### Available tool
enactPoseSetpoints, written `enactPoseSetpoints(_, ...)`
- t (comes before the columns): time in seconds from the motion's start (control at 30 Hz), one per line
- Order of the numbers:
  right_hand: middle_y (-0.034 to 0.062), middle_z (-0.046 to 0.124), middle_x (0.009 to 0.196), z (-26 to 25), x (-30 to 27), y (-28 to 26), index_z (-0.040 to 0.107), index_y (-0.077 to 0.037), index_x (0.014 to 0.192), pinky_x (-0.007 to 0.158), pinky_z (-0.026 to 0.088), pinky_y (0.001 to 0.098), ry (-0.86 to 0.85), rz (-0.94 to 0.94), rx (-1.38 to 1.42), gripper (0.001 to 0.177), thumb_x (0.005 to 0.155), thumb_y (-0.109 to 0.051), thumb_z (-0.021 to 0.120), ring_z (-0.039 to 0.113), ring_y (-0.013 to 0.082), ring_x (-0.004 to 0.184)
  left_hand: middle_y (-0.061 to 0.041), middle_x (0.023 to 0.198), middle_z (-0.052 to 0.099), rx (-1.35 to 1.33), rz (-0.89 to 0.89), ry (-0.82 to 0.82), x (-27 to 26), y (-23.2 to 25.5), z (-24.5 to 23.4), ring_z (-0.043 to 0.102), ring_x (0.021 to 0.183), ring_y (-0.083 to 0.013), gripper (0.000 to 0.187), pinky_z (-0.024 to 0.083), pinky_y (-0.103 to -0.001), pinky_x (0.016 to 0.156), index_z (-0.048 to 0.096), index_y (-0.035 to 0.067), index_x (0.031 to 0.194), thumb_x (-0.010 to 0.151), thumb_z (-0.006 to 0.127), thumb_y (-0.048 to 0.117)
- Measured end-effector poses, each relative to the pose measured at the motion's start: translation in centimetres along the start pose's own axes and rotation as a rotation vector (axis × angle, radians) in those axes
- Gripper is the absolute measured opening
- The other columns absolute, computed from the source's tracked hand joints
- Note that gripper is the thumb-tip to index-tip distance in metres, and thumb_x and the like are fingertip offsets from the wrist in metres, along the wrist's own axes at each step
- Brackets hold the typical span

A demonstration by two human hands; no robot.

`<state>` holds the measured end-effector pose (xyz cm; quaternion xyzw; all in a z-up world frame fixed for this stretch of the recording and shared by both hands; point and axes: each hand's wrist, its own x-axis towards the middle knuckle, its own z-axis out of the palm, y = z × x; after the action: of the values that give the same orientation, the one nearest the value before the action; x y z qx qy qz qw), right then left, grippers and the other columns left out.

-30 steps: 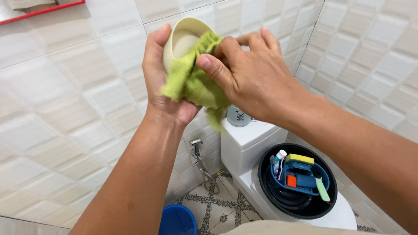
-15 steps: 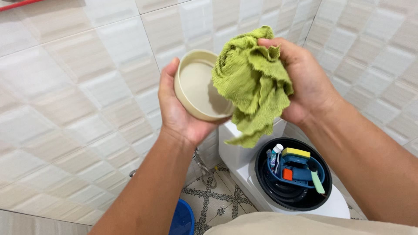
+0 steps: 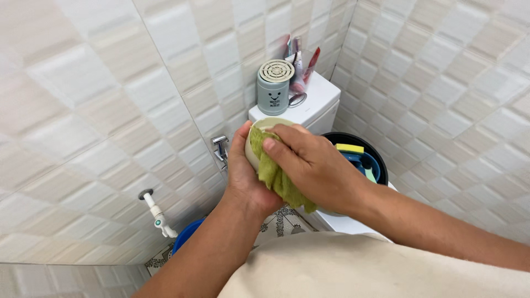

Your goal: The person wipes a white bottle and a beige container with a green cloth. They then scrub a circular drain cover with a brush, rinse it in a blue bucket of water, and wipe it dry. Finally, they wipe the exterior of a light blue cylindrical container.

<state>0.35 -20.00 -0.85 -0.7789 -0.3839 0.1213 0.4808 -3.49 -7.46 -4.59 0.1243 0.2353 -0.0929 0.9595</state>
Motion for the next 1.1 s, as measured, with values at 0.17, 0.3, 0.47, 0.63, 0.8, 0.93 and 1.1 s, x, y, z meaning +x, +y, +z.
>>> enactPoseSetpoints(0.17, 0.0174, 0.071, 0.106, -0.9, 1.9, 1.5, 0.068, -0.003, 0.108, 0.093, 0.046, 0.049, 0.145, -0.096, -0.387, 0.033, 0.104, -0.031, 0.053, 0.06, 0.0356, 0.112, -0.011, 0.129, 0.066, 0.1, -0.118, -0.024, -0.7, -0.8, 2.1, 0.057, 0.123, -0.0339, 0.069, 0.029, -0.068, 0.104, 0.066, 0.028, 0.125, 0.079, 0.034, 0.068)
enactPoseSetpoints(0.3, 0.0133, 0.073, 0.11, -2.1, 1.6, 1.0, 0.073, -0.009, 0.114, 0.118, 0.023, 0.0539, 0.076, 0.138, -0.641, 0.037, 0.103, -0.038, 0.052, 0.051, 0.0327, 0.125, -0.01, 0.134, 0.062, 0.106, -0.075, -0.009, -0.1, 0.8, 2.6, 0.052, 0.127, -0.0351, 0.066, 0.026, -0.067, 0.108, 0.062, 0.026, 0.127, 0.084, 0.037, 0.069)
enactPoseSetpoints(0.47, 0.0138, 0.07, 0.116, -2.1, 0.4, -0.2, 0.077, -0.013, 0.112, 0.113, 0.038, 0.0467, 0.01, 0.139, -0.43, 0.049, 0.103, -0.051, 0.047, 0.047, 0.0301, 0.132, -0.012, 0.137, 0.06, 0.089, -0.033, -0.079, 0.2, 2.4, 2.4, 0.053, 0.127, -0.0357, 0.067, 0.034, -0.063, 0.11, 0.063, 0.021, 0.127, 0.087, 0.04, 0.07)
enactPoseSetpoints(0.63, 0.0258, 0.044, 0.154, -2.5, 2.2, 0.6, 0.073, -0.011, 0.134, 0.116, 0.025, 0.0585, -0.045, -0.164, -0.254, 0.067, 0.106, -0.061, 0.039, 0.017, 0.0423, 0.157, -0.018, 0.132, 0.062, 0.185, -0.058, -0.214, 0.4, 3.6, 2.5, 0.055, 0.125, -0.0392, 0.072, 0.037, -0.067, 0.104, 0.065, 0.016, 0.125, 0.087, 0.034, 0.068)
enactPoseSetpoints(0.8, 0.0162, 0.064, 0.139, -4.0, 6.4, 0.3, 0.067, -0.01, 0.138, 0.116, 0.009, 0.0718, 0.098, -0.327, -0.704, 0.071, 0.105, -0.066, 0.04, 0.024, 0.0463, 0.15, -0.023, 0.131, 0.062, 0.214, 0.01, -0.692, 2.1, 8.0, 4.0, 0.056, 0.121, -0.0421, 0.069, 0.042, -0.067, 0.099, 0.063, 0.007, 0.131, 0.1, 0.034, 0.061)
enactPoseSetpoints(0.93, 0.0238, 0.064, 0.122, -5.2, 7.6, -1.6, 0.066, 0.001, 0.116, 0.115, 0.015, 0.0721, 0.272, -0.481, -0.829, 0.074, 0.093, -0.069, 0.064, 0.04, 0.0446, 0.138, -0.019, 0.135, 0.062, 0.369, 0.217, -0.57, 2.4, 12.7, 7.6, 0.057, 0.128, -0.0401, 0.064, 0.043, -0.064, 0.116, 0.062, 0.005, 0.13, 0.105, 0.037, 0.059)
enactPoseSetpoints(1.1, 0.0165, 0.065, 0.104, -6.3, 9.4, -4.3, 0.068, 0.0, 0.109, 0.097, 0.049, 0.056, 0.225, -0.577, -0.554, 0.052, 0.085, -0.045, 0.081, 0.062, 0.0337, 0.107, -0.023, 0.139, 0.056, 0.294, -0.042, -0.736, 2.4, 15.6, 9.1, 0.054, 0.132, -0.0444, 0.062, 0.036, -0.07, 0.116, 0.055, 0.002, 0.137, 0.114, 0.034, 0.056)
